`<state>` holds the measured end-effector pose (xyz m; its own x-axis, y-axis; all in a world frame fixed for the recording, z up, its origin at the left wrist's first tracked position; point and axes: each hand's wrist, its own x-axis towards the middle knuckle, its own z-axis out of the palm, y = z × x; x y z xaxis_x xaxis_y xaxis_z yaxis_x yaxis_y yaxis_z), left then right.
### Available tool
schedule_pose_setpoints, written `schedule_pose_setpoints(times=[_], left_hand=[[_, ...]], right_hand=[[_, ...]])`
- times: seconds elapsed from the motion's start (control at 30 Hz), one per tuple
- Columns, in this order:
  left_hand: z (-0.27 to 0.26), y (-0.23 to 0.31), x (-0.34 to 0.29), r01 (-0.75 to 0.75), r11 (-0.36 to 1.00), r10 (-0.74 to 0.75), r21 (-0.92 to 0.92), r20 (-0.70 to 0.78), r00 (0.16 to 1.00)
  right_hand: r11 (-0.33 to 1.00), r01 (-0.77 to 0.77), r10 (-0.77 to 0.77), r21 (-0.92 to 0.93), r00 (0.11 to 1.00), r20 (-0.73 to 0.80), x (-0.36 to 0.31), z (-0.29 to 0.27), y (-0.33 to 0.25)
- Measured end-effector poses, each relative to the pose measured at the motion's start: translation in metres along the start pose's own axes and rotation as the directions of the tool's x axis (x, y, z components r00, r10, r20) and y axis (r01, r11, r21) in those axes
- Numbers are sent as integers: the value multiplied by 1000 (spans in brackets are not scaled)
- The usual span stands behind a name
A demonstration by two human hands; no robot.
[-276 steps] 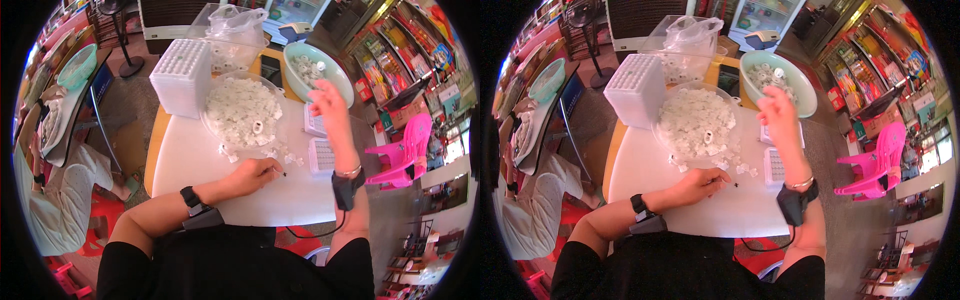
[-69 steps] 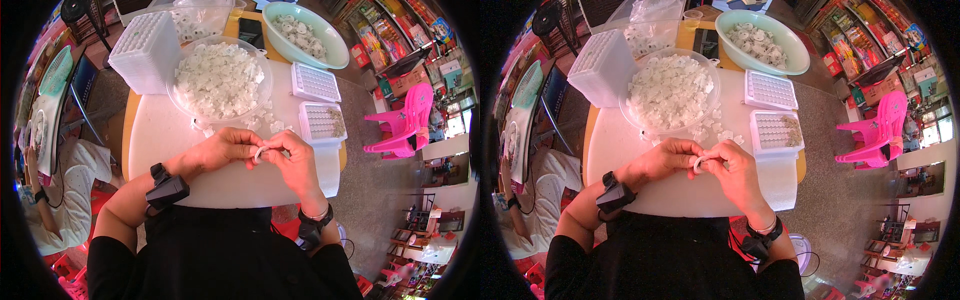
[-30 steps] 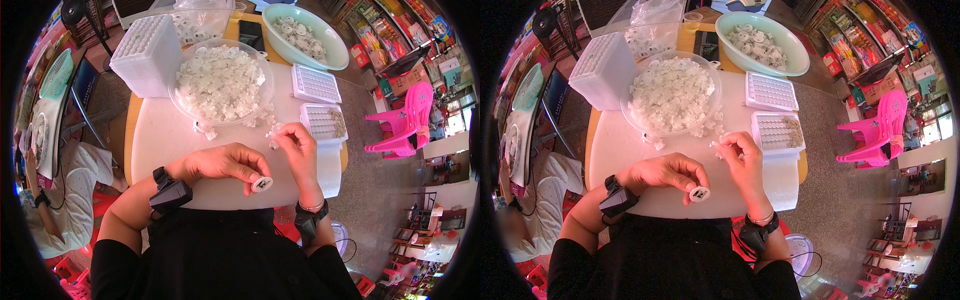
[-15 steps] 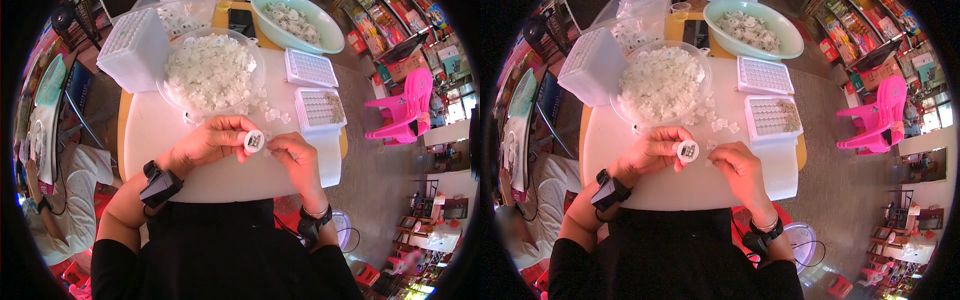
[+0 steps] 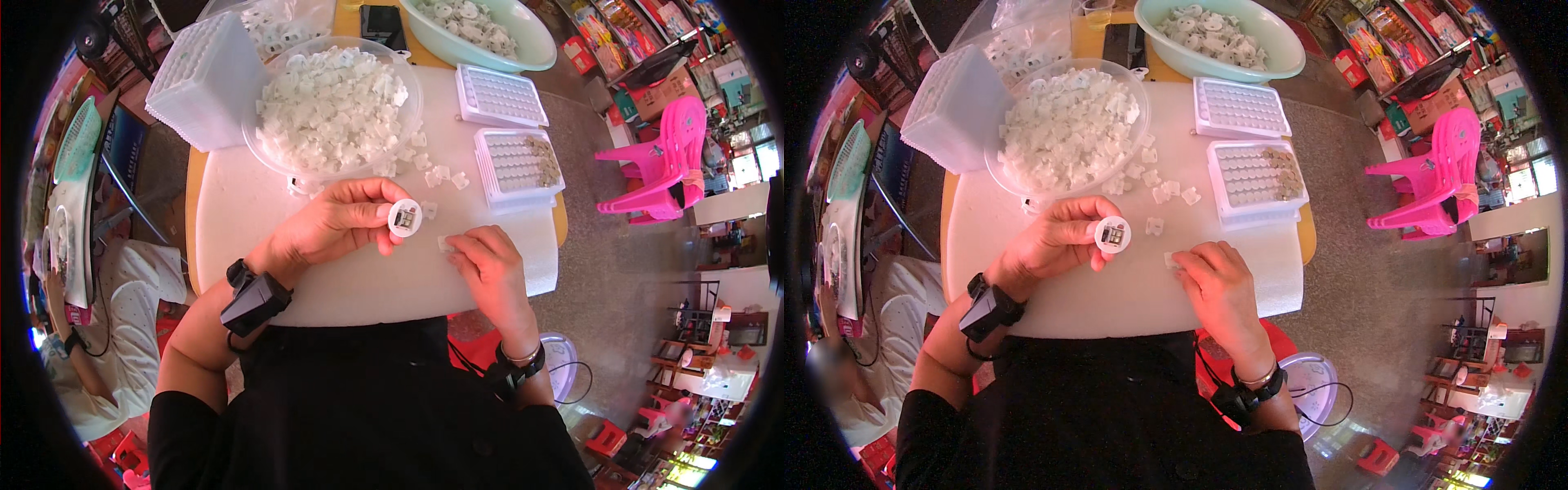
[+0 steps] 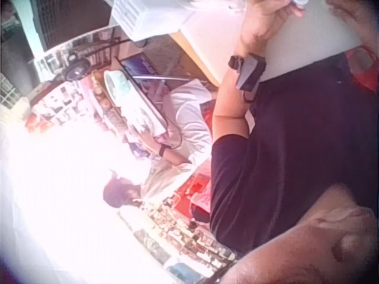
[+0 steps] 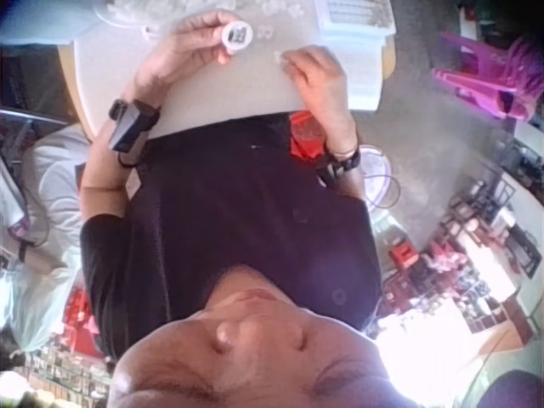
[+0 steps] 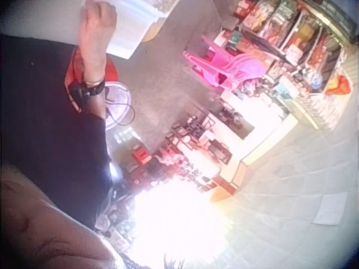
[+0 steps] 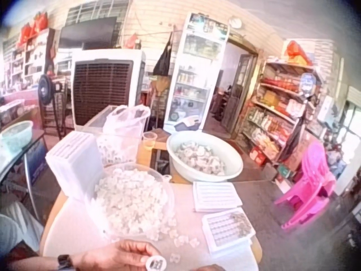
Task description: Assembling small white plastic components by hand.
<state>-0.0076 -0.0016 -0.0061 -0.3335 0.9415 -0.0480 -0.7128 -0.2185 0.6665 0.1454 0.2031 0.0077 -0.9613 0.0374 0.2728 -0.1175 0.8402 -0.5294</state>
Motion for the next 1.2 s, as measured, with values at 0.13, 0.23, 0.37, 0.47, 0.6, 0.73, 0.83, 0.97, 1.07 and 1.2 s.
schedule_pose_setpoints(times=[0.13, 0.23, 0.37, 0.47, 0.6, 0.73, 0.83, 0.97, 1.07, 1.2], left_hand=[[2, -2, 1, 12, 1000, -12, -5, -63, 998], [-2, -4, 2, -5, 999, 3, -35, -46, 999], [-2, -5, 2, -13, 999, 10, -51, -53, 999], [-2, -4, 2, -20, 1000, 19, -15, -51, 999], [2, -4, 4, -36, 998, 38, 45, -45, 998], [3, -5, 3, -49, 997, 53, 55, -70, 996], [3, -5, 3, -75, 996, 78, 55, -62, 995], [5, 1, 2, -50, 998, 47, -46, -70, 996], [8, 1, 3, -65, 995, 56, -73, -117, 992], [7, -2, 3, -65, 997, 57, -38, -165, 985]], right_hand=[[997, 72, -73, -21, 995, -71, 6, 7, 4], [999, -32, 37, 42, 994, -108, 10, 3, -6], [952, 4, 90, 307, 952, -293, 24, -7, -31], [920, 93, 29, 379, 952, -305, 34, 3, -39], [922, 165, -55, 350, 951, -305, 39, 11, -39], [937, 170, -78, 305, 953, -293, 40, 13, -39], [931, 182, -74, 315, 942, -326, 40, 13, -38], [875, 73, 108, 478, 934, -340, 38, 11, -37], [855, 98, 90, 510, 939, -331, 39, 13, -36], [848, 64, 111, 526, 949, -295, 38, 13, -39]])
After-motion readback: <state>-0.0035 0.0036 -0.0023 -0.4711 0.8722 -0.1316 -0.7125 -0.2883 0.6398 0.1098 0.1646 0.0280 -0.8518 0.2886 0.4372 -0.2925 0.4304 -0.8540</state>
